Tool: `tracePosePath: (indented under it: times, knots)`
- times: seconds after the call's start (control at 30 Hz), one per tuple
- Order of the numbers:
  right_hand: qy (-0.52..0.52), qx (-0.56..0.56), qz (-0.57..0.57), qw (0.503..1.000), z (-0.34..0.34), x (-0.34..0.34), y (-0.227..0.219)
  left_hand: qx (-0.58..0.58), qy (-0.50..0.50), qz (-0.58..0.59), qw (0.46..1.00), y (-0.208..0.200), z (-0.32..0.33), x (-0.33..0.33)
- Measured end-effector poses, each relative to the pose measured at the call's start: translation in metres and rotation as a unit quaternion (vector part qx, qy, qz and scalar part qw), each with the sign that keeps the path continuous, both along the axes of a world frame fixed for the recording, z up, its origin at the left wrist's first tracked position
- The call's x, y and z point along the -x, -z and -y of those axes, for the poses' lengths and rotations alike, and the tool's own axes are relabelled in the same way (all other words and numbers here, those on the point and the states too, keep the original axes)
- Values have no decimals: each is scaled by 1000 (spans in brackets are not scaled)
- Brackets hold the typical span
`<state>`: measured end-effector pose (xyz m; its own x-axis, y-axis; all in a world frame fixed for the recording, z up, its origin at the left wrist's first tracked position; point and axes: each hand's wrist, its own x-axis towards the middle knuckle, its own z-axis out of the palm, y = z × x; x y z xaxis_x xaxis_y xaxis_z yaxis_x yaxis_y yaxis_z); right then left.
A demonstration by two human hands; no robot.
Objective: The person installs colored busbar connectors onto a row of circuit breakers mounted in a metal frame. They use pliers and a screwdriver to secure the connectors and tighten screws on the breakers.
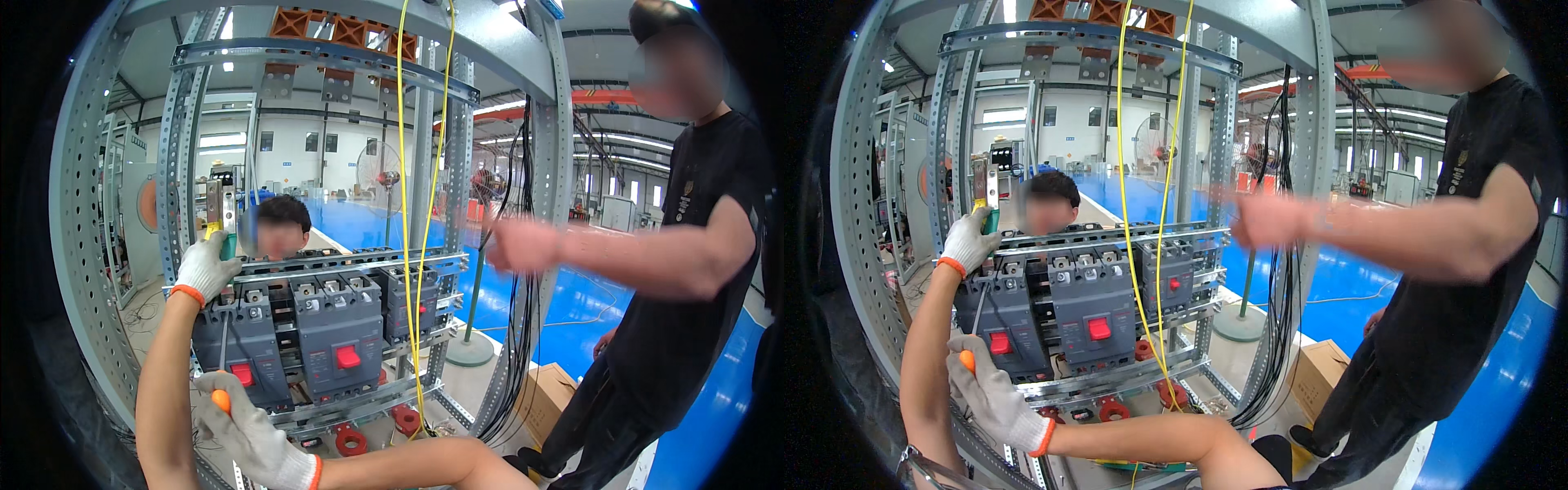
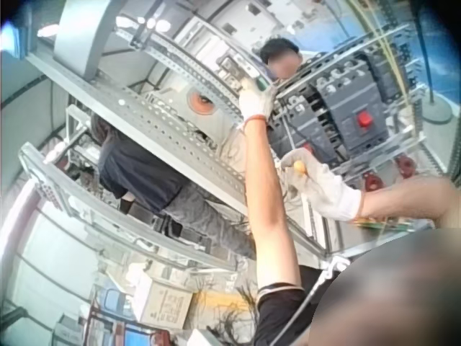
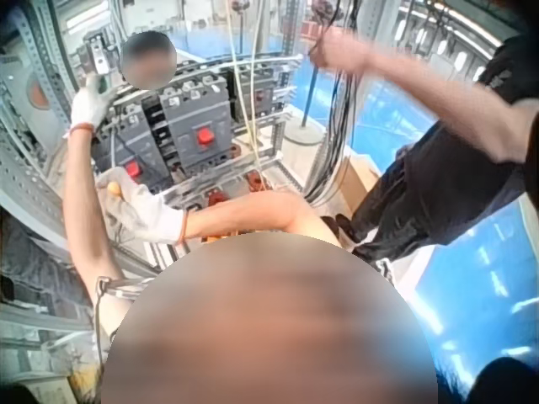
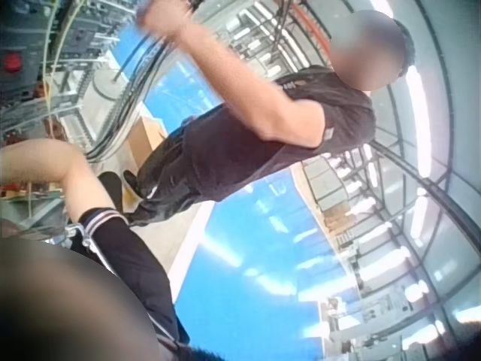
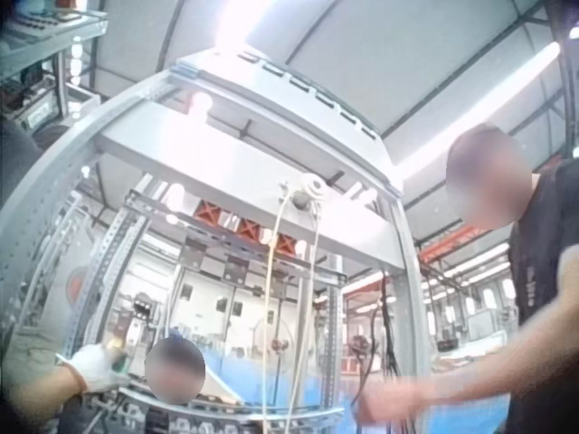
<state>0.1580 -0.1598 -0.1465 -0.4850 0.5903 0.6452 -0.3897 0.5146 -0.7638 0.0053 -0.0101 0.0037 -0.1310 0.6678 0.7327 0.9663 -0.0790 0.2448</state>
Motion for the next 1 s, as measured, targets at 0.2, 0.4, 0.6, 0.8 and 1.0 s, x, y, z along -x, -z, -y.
tracePosePath:
  times: [0.2,0.4,0.6,0.8,1.0]
  knots:
    - [136,-184,159,960,-10,-29,5,-25,22,17,999,5,-3,9]
    - [335,-501,-8,798,-11,-40,-35,-13,14,3,1000,5,-4,12]
    - [298,-628,184,695,-2,-38,-38,-52,42,-24,997,11,-15,19]
    - [277,-686,315,594,5,-39,-54,-45,16,-24,999,7,-13,16]
    - [359,-556,238,711,6,-15,-60,-41,44,35,998,4,-10,27]
